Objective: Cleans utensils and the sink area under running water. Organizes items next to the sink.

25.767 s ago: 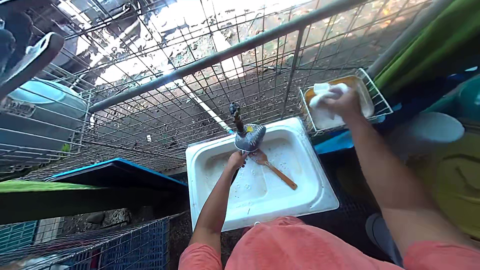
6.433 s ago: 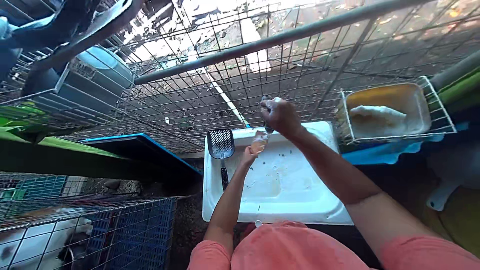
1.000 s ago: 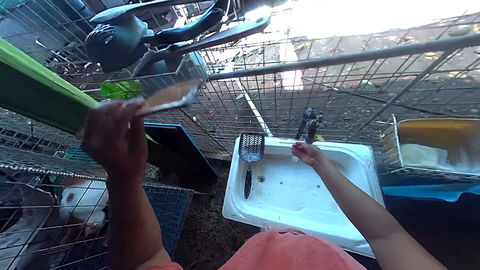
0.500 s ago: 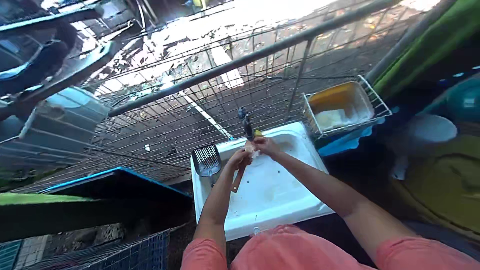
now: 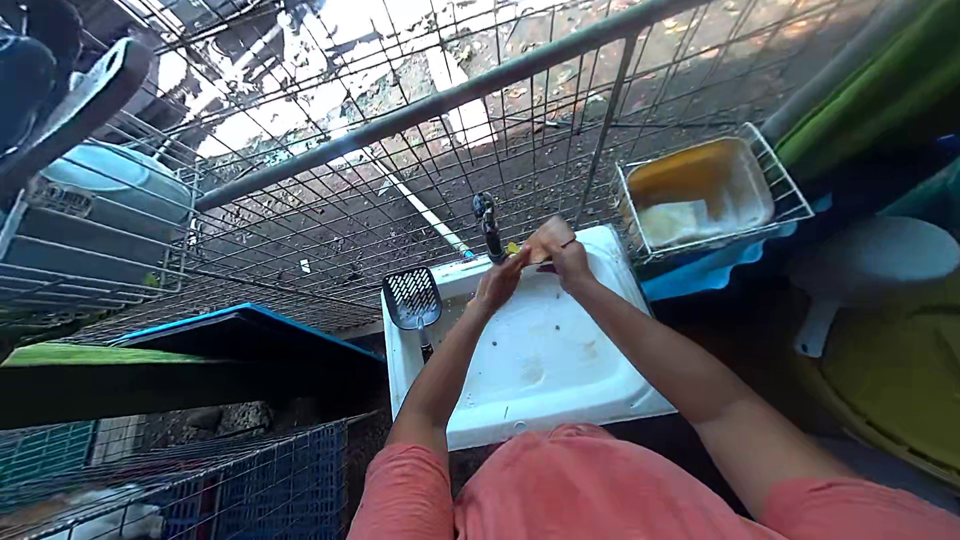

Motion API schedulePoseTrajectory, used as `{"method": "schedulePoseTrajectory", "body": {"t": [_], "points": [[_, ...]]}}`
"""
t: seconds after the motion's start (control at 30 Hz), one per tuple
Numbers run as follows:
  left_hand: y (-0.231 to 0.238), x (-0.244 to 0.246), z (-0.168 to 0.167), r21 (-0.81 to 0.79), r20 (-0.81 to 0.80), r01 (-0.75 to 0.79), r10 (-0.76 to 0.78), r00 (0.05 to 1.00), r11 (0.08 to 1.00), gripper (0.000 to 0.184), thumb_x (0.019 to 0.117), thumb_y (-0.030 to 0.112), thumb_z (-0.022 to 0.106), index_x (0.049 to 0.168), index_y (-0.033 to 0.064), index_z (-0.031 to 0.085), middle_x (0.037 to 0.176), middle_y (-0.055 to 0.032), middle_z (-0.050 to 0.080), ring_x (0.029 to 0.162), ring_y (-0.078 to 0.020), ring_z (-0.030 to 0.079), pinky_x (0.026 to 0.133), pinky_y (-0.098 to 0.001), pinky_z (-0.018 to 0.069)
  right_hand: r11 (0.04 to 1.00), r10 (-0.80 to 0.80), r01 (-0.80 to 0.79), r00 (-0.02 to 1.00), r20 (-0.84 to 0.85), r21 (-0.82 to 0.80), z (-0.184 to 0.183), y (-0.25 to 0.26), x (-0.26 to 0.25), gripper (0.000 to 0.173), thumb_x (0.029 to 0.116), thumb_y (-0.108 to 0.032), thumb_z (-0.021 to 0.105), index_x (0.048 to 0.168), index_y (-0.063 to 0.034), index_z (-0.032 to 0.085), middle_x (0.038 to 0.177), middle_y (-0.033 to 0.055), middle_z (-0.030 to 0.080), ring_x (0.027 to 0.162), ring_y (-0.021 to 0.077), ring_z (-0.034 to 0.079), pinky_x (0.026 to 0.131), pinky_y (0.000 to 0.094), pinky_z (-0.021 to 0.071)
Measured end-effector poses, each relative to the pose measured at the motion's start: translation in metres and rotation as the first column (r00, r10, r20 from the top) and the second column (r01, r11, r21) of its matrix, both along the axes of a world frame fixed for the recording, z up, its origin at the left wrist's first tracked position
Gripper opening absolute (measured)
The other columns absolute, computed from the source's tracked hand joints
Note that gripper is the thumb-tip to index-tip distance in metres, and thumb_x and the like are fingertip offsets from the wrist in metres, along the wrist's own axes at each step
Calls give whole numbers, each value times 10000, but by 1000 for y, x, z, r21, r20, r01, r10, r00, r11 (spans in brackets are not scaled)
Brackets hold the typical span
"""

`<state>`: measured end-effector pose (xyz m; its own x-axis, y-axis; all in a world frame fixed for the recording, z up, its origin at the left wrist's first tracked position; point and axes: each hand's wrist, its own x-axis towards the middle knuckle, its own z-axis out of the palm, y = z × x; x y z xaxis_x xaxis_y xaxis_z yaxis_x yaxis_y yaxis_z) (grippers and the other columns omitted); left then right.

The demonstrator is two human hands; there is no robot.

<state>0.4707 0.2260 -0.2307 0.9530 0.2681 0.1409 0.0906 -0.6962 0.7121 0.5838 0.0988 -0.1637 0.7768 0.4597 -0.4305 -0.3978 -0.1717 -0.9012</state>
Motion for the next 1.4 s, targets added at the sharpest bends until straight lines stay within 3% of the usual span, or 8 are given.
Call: {"method": "schedulePoseTrajectory", "body": {"t": [0.23,0.37,0.6,0.73,0.93,1.07,1.17,1.4], "points": [[26,-123,-47,63,-253,-368,372,893,928,333,1007,112,569,1305,4,668,1308,-257,638,1256,-397,597,1104,-514,452,949,-298,254,915,271,187,55,-73,77,474,1039,-157,606,1431,14,401,1171,139,635,848,186,716,712,384,640],[17,-205,-75,-30,-310,-839,793,524,543,646,910,148,738,1429,-110,453,1431,-373,470,1356,-510,449,1139,-593,372,814,-558,511,819,132,275,64,-125,142,457,1061,-172,558,1454,-53,357,1144,110,614,822,176,692,683,361,620],[27,-212,-110,-455,-528,-842,674,516,289,502,995,49,625,1453,-40,438,1153,-264,626,836,-265,652,755,-398,563,676,-669,667,733,-119,312,34,-138,206,410,1090,-225,508,1453,-77,387,1163,95,583,847,139,661,714,270,586],[13,-204,-88,-496,-481,-767,606,633,407,292,897,-68,604,1187,-72,577,899,-117,602,652,-130,571,618,-290,526,657,-657,671,733,-176,345,36,-136,193,486,1048,-303,597,1441,-93,405,1162,88,600,900,158,683,761,288,603],[-15,-178,-48,-401,-649,-538,184,738,742,318,947,186,722,1180,-15,639,948,-125,664,721,-171,646,730,-370,579,726,-642,587,765,47,359,48,-129,108,542,1119,-334,393,1572,-65,266,1520,135,426,1298,219,553,1046,342,507],[-20,-141,-30,-384,-700,-417,35,713,824,358,1025,318,625,1179,-5,628,844,-91,657,658,-154,634,713,-362,569,967,-177,75,885,431,245,4,-75,9,380,1081,-114,391,1370,105,504,1335,194,604,1152,187,647,1011,371,546],[-21,-121,-16,-350,-738,-335,-37,674,875,423,1118,342,389,1311,8,561,927,-127,632,738,-202,612,750,-399,532,962,205,-208,978,37,178,-29,-15,-44,292,1033,59,396,1241,106,596,1125,186,691,956,197,709,864,370,597],[-26,-88,-5,164,-790,-184,241,564,969,405,1003,148,564,1405,93,560,1338,-261,588,1201,-437,611,972,-607,504,978,165,-49,778,-606,204,-35,75,-35,175,1055,0,345,1135,-15,501,887,95,624,714,158,652,693,305,577]]}}
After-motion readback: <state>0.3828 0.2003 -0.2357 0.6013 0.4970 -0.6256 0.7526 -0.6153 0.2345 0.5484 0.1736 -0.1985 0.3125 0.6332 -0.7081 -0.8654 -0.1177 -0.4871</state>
